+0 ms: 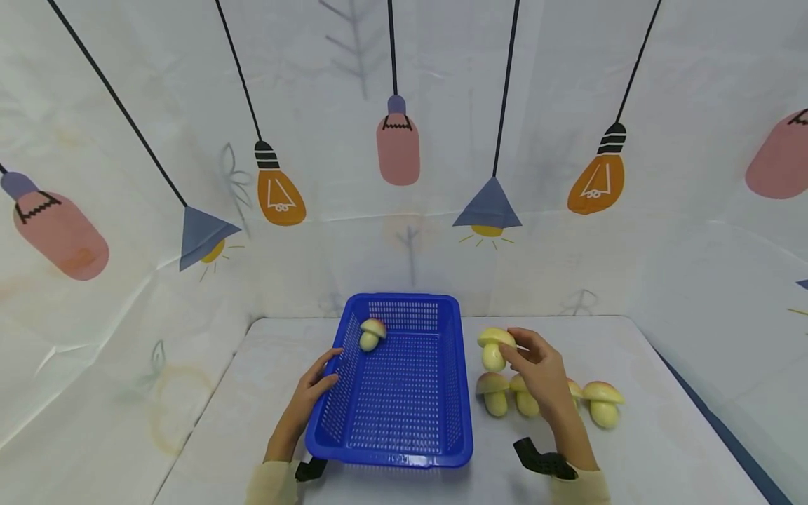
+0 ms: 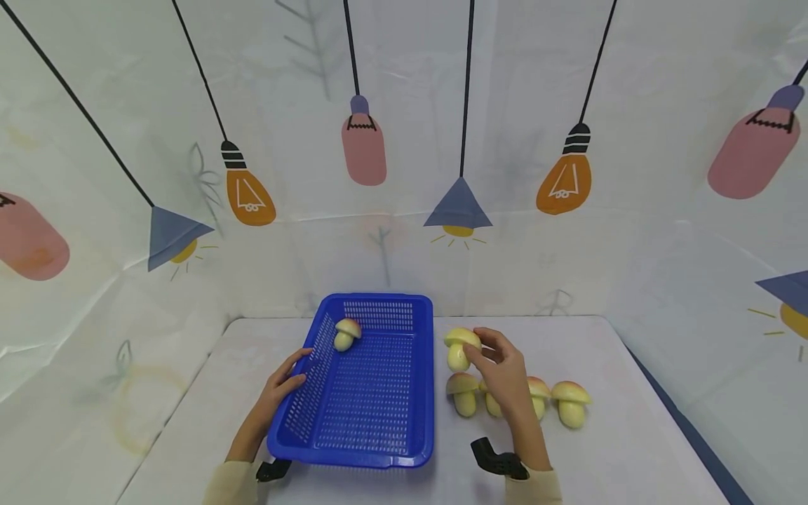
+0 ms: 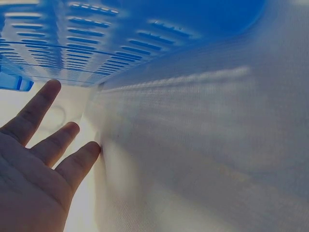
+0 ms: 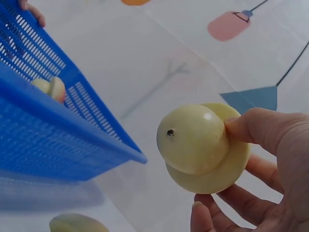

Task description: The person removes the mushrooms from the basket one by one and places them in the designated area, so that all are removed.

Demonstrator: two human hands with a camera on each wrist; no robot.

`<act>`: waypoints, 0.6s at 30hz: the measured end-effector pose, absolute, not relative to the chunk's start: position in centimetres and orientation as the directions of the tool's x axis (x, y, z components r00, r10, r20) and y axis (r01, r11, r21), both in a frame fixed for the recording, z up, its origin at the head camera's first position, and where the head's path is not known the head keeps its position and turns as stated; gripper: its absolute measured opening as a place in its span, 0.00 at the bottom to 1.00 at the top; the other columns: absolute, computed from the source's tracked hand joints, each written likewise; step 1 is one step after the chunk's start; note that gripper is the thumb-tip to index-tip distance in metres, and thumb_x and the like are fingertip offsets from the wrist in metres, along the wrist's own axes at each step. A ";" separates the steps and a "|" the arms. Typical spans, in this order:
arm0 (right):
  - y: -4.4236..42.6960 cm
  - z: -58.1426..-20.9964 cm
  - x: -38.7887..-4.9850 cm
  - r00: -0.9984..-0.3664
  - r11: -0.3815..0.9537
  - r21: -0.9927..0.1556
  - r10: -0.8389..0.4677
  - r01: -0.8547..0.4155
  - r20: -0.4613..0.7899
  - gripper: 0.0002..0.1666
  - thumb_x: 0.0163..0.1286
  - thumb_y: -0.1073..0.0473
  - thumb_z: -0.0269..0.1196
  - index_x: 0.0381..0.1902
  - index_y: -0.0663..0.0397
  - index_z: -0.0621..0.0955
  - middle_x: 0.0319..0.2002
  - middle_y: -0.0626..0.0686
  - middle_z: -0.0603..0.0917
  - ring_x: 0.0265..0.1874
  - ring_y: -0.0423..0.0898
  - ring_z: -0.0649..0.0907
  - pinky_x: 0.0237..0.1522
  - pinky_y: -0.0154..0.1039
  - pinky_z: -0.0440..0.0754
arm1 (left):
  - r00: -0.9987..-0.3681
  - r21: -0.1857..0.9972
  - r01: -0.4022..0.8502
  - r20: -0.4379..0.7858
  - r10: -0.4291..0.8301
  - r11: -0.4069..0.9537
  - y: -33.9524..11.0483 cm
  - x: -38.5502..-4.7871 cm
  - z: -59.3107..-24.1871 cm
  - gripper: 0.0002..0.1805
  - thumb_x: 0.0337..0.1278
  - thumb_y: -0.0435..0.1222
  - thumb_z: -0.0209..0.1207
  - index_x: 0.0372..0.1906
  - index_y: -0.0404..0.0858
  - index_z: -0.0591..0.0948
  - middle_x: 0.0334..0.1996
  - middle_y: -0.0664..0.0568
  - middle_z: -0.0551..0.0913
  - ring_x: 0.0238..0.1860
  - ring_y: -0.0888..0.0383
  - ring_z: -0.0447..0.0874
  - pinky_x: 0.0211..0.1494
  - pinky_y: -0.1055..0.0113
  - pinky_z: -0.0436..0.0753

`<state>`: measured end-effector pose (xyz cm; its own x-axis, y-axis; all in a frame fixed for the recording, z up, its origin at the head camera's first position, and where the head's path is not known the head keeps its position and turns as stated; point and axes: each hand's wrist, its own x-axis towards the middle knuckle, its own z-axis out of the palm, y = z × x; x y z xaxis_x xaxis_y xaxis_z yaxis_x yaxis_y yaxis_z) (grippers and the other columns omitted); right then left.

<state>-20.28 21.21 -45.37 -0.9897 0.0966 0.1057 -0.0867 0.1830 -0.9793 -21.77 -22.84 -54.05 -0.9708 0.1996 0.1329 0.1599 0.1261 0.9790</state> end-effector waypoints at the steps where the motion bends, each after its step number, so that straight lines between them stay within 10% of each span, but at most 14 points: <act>1: 21.4 -45.4 -20.2 -0.990 0.181 -0.980 0.094 -0.088 0.106 0.29 0.73 0.52 0.68 0.67 0.56 0.77 0.52 0.37 0.83 0.47 0.33 0.83 0.41 0.35 0.84 | -0.972 0.979 0.158 0.131 0.196 0.130 -22.9 -21.8 -54.1 0.30 0.76 0.37 0.51 0.79 0.42 0.63 0.73 0.29 0.66 0.57 0.37 0.79 0.48 0.58 0.85; 18: 27.4 -46.7 -17.8 -0.970 0.339 -0.927 0.121 -0.159 0.210 0.29 0.75 0.54 0.65 0.68 0.60 0.76 0.55 0.27 0.78 0.51 0.27 0.79 0.46 0.24 0.80 | -0.977 0.977 0.147 0.119 0.176 0.155 -22.8 -21.7 -54.0 0.30 0.76 0.38 0.51 0.79 0.43 0.63 0.74 0.30 0.64 0.57 0.37 0.79 0.49 0.56 0.85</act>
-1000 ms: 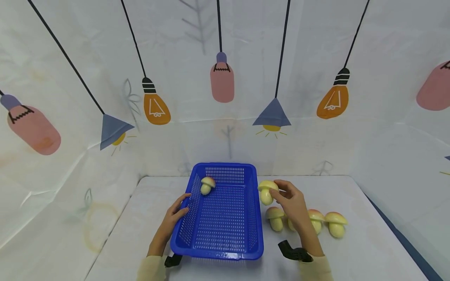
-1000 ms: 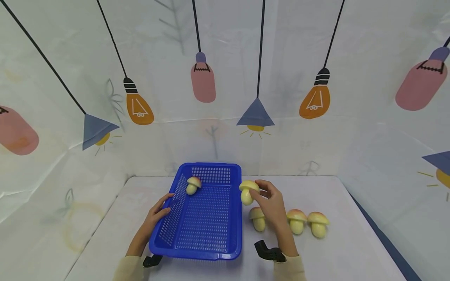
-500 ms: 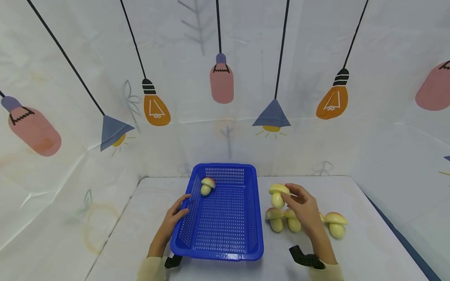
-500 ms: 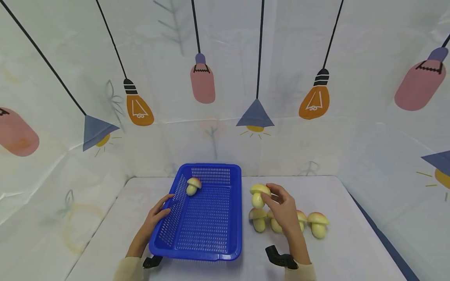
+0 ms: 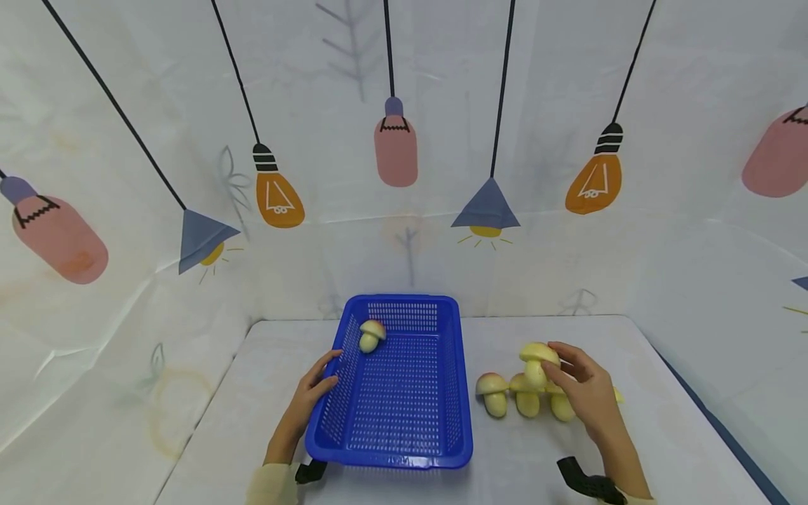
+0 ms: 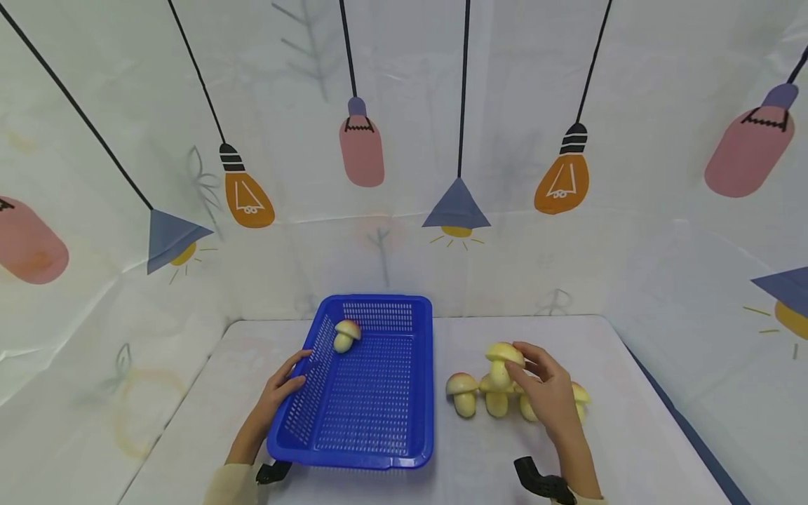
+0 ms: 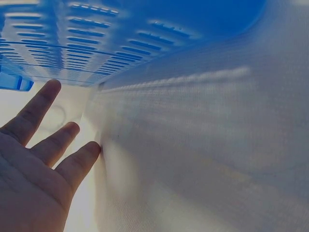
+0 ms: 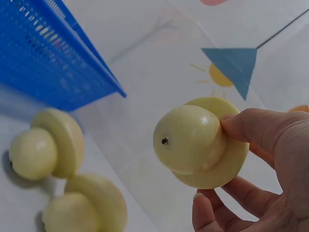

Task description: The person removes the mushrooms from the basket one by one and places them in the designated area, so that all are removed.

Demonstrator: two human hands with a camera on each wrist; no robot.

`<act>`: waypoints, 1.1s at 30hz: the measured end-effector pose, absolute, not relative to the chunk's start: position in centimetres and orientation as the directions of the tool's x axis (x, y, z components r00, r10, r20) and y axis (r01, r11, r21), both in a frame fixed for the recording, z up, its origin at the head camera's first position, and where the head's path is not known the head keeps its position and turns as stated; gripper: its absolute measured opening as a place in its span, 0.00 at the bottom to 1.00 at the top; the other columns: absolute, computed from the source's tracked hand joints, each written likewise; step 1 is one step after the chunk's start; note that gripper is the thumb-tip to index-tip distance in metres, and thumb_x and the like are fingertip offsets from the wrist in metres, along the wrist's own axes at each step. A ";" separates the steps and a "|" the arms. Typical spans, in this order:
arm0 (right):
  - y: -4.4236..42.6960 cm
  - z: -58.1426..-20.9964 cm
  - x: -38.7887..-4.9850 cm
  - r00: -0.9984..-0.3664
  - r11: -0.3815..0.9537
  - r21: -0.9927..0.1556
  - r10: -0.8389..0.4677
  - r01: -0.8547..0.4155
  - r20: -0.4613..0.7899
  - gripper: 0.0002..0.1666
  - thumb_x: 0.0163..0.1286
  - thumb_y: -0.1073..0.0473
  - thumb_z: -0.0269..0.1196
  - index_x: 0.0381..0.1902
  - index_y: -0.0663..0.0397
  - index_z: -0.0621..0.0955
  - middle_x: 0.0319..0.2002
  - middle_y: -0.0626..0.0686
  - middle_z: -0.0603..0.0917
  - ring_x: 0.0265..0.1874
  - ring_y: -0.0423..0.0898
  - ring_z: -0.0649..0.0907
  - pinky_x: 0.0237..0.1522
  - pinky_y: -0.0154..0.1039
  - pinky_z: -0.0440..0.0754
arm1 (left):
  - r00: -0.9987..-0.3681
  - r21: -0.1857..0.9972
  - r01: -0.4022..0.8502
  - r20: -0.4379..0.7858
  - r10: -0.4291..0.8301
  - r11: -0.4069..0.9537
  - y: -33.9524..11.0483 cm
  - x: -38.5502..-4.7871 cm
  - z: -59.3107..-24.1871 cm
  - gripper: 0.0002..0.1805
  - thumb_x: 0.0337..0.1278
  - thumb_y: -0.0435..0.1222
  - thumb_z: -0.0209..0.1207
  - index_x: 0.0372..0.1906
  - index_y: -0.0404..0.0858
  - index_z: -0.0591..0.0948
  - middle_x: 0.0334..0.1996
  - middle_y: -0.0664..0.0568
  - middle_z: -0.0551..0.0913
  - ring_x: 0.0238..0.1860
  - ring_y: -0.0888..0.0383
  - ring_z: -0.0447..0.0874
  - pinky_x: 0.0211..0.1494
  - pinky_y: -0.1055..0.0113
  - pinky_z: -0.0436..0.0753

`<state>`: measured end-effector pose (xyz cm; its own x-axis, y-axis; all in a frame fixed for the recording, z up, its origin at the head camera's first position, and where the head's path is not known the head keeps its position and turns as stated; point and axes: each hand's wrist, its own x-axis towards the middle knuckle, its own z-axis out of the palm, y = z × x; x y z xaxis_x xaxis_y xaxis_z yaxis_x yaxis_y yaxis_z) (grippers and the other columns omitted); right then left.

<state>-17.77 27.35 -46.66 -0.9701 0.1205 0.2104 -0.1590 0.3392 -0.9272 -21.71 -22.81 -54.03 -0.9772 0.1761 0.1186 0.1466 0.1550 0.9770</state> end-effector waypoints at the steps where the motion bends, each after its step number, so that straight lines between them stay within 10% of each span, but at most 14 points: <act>1: 27.8 -46.7 -17.7 -0.968 0.354 -0.922 0.129 -0.158 0.215 0.29 0.75 0.54 0.66 0.68 0.61 0.76 0.55 0.26 0.77 0.52 0.27 0.79 0.47 0.23 0.80 | -0.977 0.977 0.147 0.119 0.176 0.154 -22.8 -21.7 -54.0 0.30 0.76 0.38 0.51 0.79 0.43 0.63 0.75 0.30 0.64 0.58 0.37 0.79 0.49 0.56 0.85; 33: 39.6 -48.5 -14.6 -0.942 0.623 -0.781 0.234 -0.047 0.243 0.31 0.74 0.52 0.66 0.67 0.64 0.73 0.46 0.11 0.67 0.42 0.10 0.68 0.32 0.21 0.74 | -0.978 0.977 0.145 0.118 0.171 0.156 -22.9 -21.9 -54.3 0.30 0.77 0.38 0.51 0.79 0.44 0.63 0.74 0.29 0.64 0.57 0.37 0.79 0.48 0.56 0.86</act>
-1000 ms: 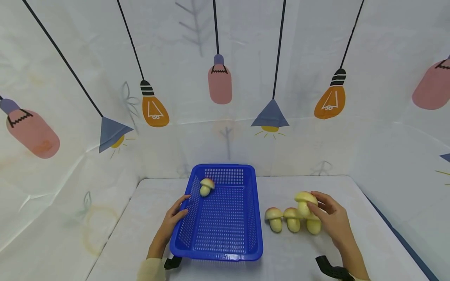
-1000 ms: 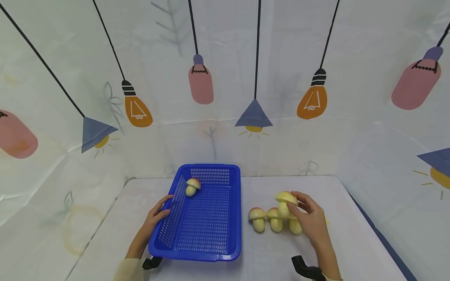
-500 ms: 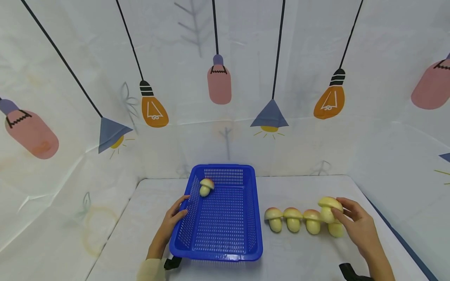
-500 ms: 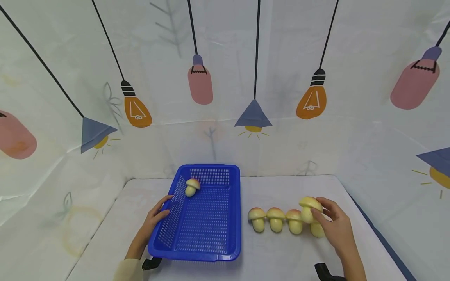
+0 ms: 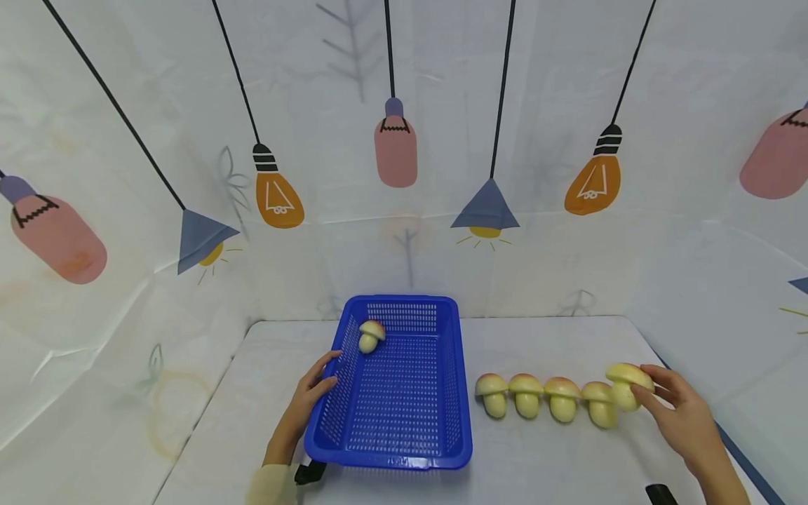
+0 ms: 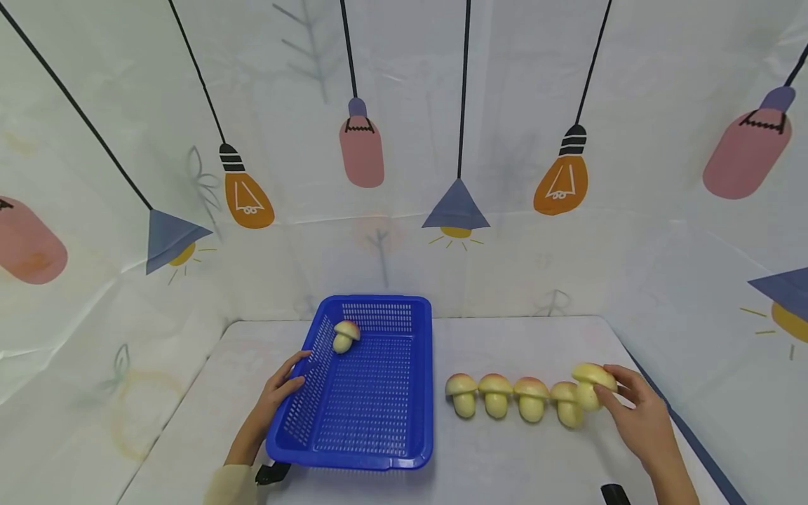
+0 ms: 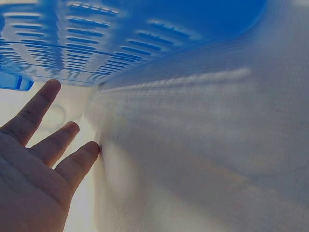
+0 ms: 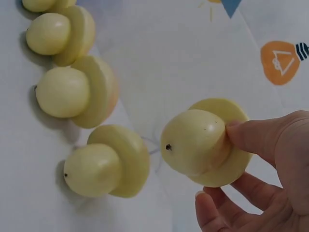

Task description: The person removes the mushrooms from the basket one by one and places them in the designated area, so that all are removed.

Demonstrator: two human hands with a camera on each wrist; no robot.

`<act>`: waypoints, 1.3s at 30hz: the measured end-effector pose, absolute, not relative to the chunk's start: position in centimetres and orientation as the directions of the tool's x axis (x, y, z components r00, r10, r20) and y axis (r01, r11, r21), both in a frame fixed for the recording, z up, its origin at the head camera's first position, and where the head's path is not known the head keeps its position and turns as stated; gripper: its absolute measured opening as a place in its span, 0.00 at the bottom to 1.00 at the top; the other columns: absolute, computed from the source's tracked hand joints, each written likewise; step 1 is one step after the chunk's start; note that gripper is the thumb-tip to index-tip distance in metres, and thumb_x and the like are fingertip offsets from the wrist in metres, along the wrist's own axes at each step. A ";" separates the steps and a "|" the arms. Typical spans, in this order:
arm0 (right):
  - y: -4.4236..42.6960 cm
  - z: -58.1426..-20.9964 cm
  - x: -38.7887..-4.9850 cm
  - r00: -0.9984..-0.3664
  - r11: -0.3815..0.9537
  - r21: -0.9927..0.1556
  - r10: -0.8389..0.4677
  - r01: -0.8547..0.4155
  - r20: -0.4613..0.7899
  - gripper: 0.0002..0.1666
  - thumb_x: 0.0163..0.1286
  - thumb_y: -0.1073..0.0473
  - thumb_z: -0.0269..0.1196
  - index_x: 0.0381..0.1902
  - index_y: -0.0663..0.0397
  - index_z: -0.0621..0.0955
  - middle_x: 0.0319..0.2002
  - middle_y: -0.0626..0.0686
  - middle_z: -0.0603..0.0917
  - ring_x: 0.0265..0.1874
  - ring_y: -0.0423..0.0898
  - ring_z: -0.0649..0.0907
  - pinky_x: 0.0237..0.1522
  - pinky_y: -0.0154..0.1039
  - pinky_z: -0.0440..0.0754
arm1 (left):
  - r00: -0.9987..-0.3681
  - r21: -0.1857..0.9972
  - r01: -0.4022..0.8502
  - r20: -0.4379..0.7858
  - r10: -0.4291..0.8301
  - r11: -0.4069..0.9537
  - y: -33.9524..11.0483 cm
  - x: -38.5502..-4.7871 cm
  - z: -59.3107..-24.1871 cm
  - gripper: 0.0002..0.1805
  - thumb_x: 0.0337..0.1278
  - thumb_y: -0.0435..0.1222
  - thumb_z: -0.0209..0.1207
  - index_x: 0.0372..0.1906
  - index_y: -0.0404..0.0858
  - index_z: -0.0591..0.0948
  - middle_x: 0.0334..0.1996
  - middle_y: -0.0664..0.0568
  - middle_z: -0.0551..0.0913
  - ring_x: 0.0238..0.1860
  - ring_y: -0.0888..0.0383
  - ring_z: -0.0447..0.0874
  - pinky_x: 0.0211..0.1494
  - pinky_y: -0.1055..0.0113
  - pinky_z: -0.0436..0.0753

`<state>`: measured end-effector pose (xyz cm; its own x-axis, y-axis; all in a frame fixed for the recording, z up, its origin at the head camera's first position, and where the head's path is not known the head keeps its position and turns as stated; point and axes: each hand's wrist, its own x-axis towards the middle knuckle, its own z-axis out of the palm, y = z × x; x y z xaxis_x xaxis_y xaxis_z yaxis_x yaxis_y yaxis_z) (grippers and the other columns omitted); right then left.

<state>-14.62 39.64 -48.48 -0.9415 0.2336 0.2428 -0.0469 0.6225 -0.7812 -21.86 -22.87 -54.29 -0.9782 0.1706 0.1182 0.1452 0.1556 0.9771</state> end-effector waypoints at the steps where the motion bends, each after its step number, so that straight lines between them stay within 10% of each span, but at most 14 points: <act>1: 40.0 -48.6 -14.6 -0.941 0.628 -0.777 0.234 -0.046 0.244 0.30 0.74 0.52 0.66 0.66 0.63 0.73 0.46 0.10 0.67 0.42 0.10 0.67 0.31 0.21 0.74 | -0.979 0.978 0.143 0.117 0.169 0.155 -22.9 -21.8 -54.3 0.30 0.77 0.38 0.51 0.79 0.44 0.63 0.74 0.29 0.64 0.57 0.37 0.79 0.48 0.56 0.86; 18: 43.7 -50.6 -14.6 -0.949 0.710 -0.704 0.210 -0.016 0.234 0.31 0.75 0.54 0.65 0.64 0.73 0.71 0.45 0.08 0.60 0.40 0.07 0.61 0.30 0.19 0.74 | -0.978 0.976 0.143 0.114 0.173 0.164 -22.8 -21.7 -54.1 0.29 0.77 0.38 0.51 0.78 0.44 0.63 0.74 0.30 0.64 0.58 0.37 0.78 0.49 0.56 0.86; 24: 44.3 -51.6 -15.2 -0.962 0.777 -0.628 0.193 0.031 0.191 0.28 0.75 0.54 0.65 0.62 0.69 0.74 0.49 0.42 0.80 0.40 0.10 0.60 0.31 0.21 0.74 | -0.976 0.978 0.149 0.122 0.178 0.148 -22.8 -21.7 -54.2 0.29 0.77 0.37 0.51 0.78 0.42 0.64 0.73 0.27 0.65 0.57 0.41 0.79 0.48 0.58 0.85; 28: 44.3 -52.0 -15.8 -0.966 0.812 -0.583 0.164 0.018 0.198 0.23 0.73 0.62 0.65 0.60 0.72 0.75 0.56 0.75 0.79 0.44 0.41 0.83 0.37 0.43 0.85 | -0.976 0.977 0.152 0.124 0.177 0.152 -22.8 -21.7 -54.1 0.29 0.77 0.37 0.51 0.78 0.41 0.64 0.72 0.27 0.66 0.56 0.42 0.80 0.48 0.59 0.84; 31: 44.4 -52.2 -16.1 -0.966 0.824 -0.566 0.141 -0.008 0.218 0.22 0.70 0.67 0.65 0.58 0.73 0.75 0.56 0.80 0.77 0.43 0.50 0.85 0.36 0.46 0.84 | -0.977 0.976 0.150 0.122 0.173 0.159 -22.8 -21.7 -54.1 0.29 0.76 0.37 0.52 0.78 0.42 0.64 0.71 0.27 0.67 0.55 0.42 0.80 0.48 0.59 0.85; 34: 44.5 -52.5 -16.4 -0.963 0.832 -0.554 0.131 -0.022 0.235 0.22 0.68 0.68 0.66 0.57 0.72 0.76 0.55 0.79 0.78 0.38 0.21 0.74 0.31 0.31 0.78 | -0.977 0.977 0.150 0.123 0.172 0.153 -22.8 -21.7 -54.1 0.29 0.76 0.38 0.52 0.78 0.43 0.64 0.71 0.28 0.68 0.55 0.40 0.80 0.47 0.59 0.85; 36: 44.5 -52.7 -16.5 -0.965 0.830 -0.557 0.129 -0.021 0.229 0.22 0.68 0.68 0.66 0.58 0.72 0.76 0.55 0.79 0.78 0.39 0.22 0.75 0.32 0.33 0.80 | -0.976 0.977 0.153 0.126 0.177 0.148 -22.8 -21.7 -54.1 0.30 0.76 0.38 0.52 0.78 0.43 0.64 0.71 0.28 0.67 0.56 0.39 0.80 0.47 0.58 0.85; 39: 44.4 -53.0 -16.7 -0.973 0.821 -0.571 0.135 0.004 0.187 0.23 0.70 0.68 0.63 0.60 0.74 0.73 0.57 0.81 0.75 0.46 0.55 0.84 0.40 0.51 0.85 | -0.974 0.977 0.159 0.132 0.184 0.141 -22.9 -21.7 -54.1 0.30 0.76 0.38 0.52 0.78 0.42 0.63 0.72 0.28 0.67 0.56 0.38 0.80 0.47 0.58 0.85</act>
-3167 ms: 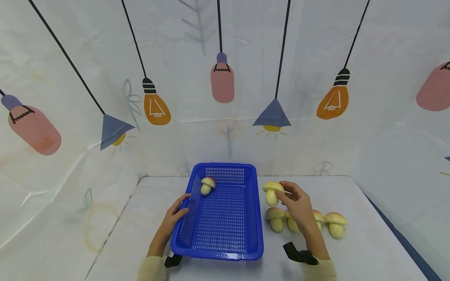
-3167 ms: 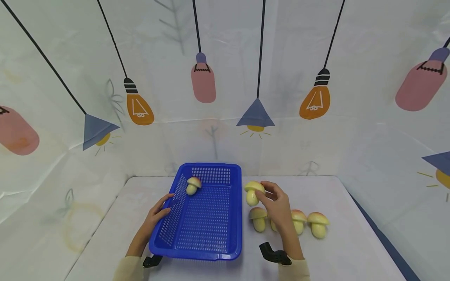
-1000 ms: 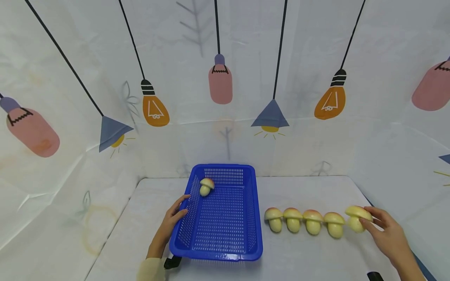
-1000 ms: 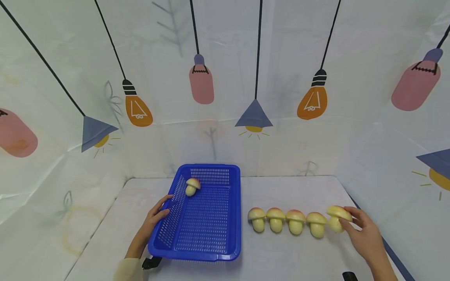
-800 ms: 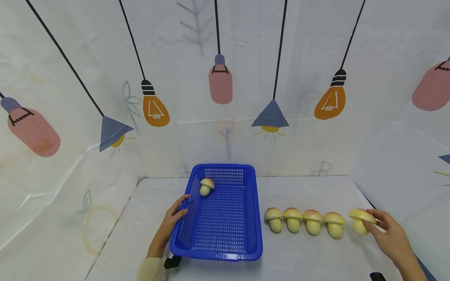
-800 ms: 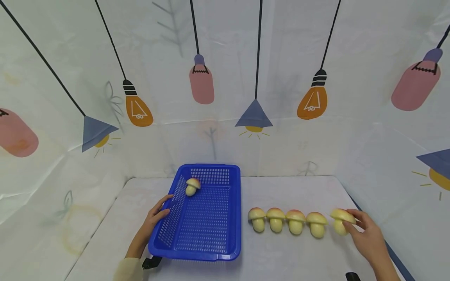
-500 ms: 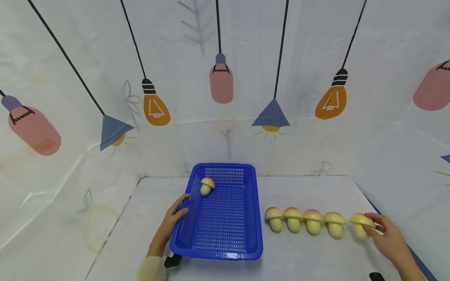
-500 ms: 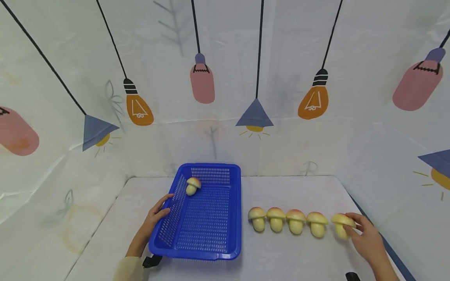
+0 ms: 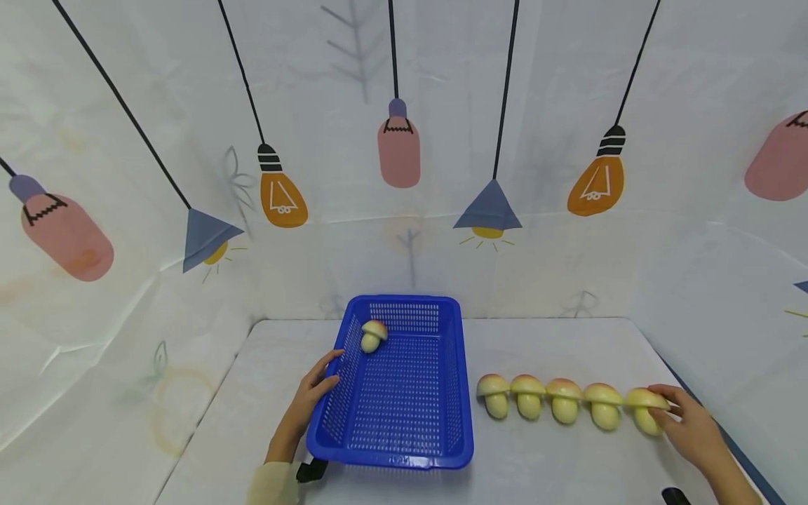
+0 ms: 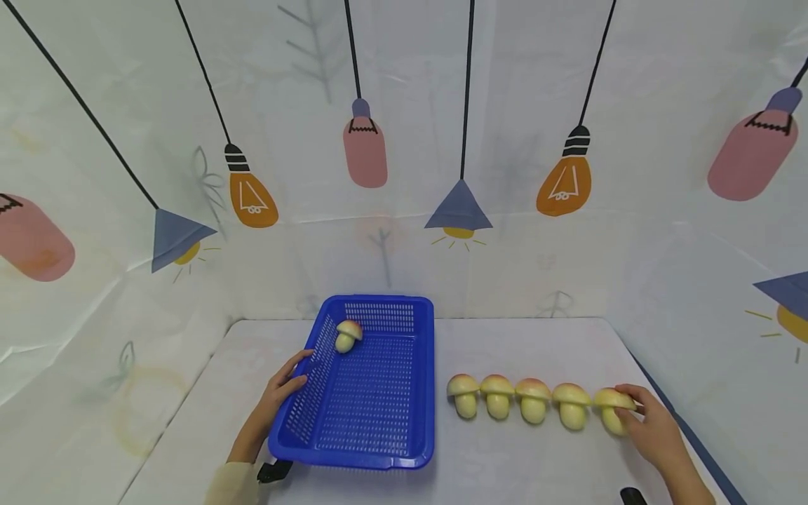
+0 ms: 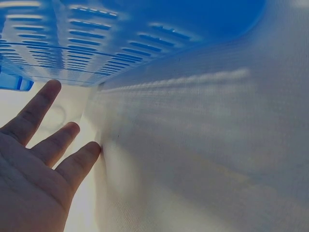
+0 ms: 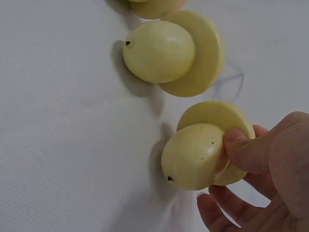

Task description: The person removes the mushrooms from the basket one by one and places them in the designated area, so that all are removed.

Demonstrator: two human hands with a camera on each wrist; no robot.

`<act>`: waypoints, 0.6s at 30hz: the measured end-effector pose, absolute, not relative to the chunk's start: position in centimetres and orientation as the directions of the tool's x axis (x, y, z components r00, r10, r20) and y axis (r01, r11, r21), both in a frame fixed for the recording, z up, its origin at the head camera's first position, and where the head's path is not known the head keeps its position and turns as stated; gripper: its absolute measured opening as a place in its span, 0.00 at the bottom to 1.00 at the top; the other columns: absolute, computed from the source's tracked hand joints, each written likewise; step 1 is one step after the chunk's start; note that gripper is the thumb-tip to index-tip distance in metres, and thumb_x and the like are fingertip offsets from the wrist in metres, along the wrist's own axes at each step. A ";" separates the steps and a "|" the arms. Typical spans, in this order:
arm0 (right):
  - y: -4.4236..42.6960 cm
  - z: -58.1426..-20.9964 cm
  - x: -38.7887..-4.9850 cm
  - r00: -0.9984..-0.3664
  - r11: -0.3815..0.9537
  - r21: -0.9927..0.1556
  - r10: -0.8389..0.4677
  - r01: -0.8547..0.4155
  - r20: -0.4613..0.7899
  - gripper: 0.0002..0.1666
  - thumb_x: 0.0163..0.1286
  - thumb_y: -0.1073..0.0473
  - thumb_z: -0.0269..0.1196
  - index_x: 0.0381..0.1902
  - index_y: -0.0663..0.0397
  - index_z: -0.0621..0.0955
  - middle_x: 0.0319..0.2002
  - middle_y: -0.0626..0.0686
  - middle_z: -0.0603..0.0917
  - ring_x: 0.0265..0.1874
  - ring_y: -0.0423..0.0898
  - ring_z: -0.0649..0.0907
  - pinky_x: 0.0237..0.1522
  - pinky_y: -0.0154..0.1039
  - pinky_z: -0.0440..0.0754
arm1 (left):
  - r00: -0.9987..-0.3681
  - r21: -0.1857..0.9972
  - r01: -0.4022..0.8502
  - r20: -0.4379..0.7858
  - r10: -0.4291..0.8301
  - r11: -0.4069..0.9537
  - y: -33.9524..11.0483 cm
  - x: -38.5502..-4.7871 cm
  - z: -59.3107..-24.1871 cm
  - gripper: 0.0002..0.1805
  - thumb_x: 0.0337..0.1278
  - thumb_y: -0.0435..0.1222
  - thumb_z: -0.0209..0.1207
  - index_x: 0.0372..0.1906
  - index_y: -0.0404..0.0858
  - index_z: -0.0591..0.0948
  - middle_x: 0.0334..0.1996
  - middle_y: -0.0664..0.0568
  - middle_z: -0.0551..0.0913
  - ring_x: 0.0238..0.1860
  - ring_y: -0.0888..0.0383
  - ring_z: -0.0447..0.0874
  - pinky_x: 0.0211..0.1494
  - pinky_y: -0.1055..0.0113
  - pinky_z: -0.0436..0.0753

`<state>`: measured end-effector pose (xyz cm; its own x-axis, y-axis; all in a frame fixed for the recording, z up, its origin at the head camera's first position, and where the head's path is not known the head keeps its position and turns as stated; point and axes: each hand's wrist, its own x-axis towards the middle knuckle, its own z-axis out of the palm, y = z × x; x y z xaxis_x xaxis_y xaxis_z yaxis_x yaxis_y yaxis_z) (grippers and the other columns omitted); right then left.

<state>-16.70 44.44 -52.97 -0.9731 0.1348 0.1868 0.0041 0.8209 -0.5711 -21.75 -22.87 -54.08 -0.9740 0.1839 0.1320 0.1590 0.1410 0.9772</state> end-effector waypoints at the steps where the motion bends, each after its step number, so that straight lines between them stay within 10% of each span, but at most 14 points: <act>1: 44.4 -53.0 -16.8 -0.976 0.817 -0.576 0.139 0.017 0.168 0.24 0.70 0.68 0.62 0.61 0.74 0.72 0.58 0.81 0.74 0.49 0.68 0.82 0.42 0.58 0.83 | -0.974 0.978 0.159 0.132 0.185 0.139 -22.9 -21.7 -54.1 0.30 0.76 0.38 0.52 0.78 0.42 0.63 0.72 0.28 0.67 0.56 0.38 0.80 0.48 0.58 0.85; 5: 44.2 -53.2 -16.9 -0.979 0.810 -0.585 0.145 0.035 0.143 0.25 0.72 0.68 0.60 0.62 0.75 0.70 0.59 0.81 0.73 0.53 0.77 0.75 0.45 0.61 0.81 | -0.975 0.979 0.154 0.128 0.182 0.137 -22.9 -21.8 -54.2 0.30 0.76 0.37 0.52 0.78 0.42 0.64 0.72 0.29 0.67 0.56 0.38 0.80 0.48 0.57 0.86; 13: 44.2 -53.3 -16.8 -0.973 0.803 -0.596 0.151 0.017 0.176 0.28 0.71 0.68 0.62 0.64 0.77 0.69 0.60 0.82 0.72 0.51 0.77 0.78 0.35 0.33 0.78 | -0.975 0.979 0.152 0.125 0.185 0.139 -22.8 -21.8 -54.2 0.30 0.77 0.38 0.51 0.78 0.43 0.63 0.74 0.29 0.65 0.56 0.37 0.79 0.48 0.57 0.86; 18: 44.2 -53.5 -16.7 -0.967 0.796 -0.604 0.140 -0.016 0.211 0.29 0.68 0.68 0.64 0.63 0.76 0.70 0.59 0.80 0.74 0.41 0.21 0.74 0.32 0.19 0.68 | -0.978 0.981 0.140 0.114 0.177 0.138 -22.8 -21.8 -54.2 0.30 0.76 0.38 0.51 0.78 0.43 0.63 0.74 0.29 0.65 0.56 0.37 0.80 0.48 0.56 0.86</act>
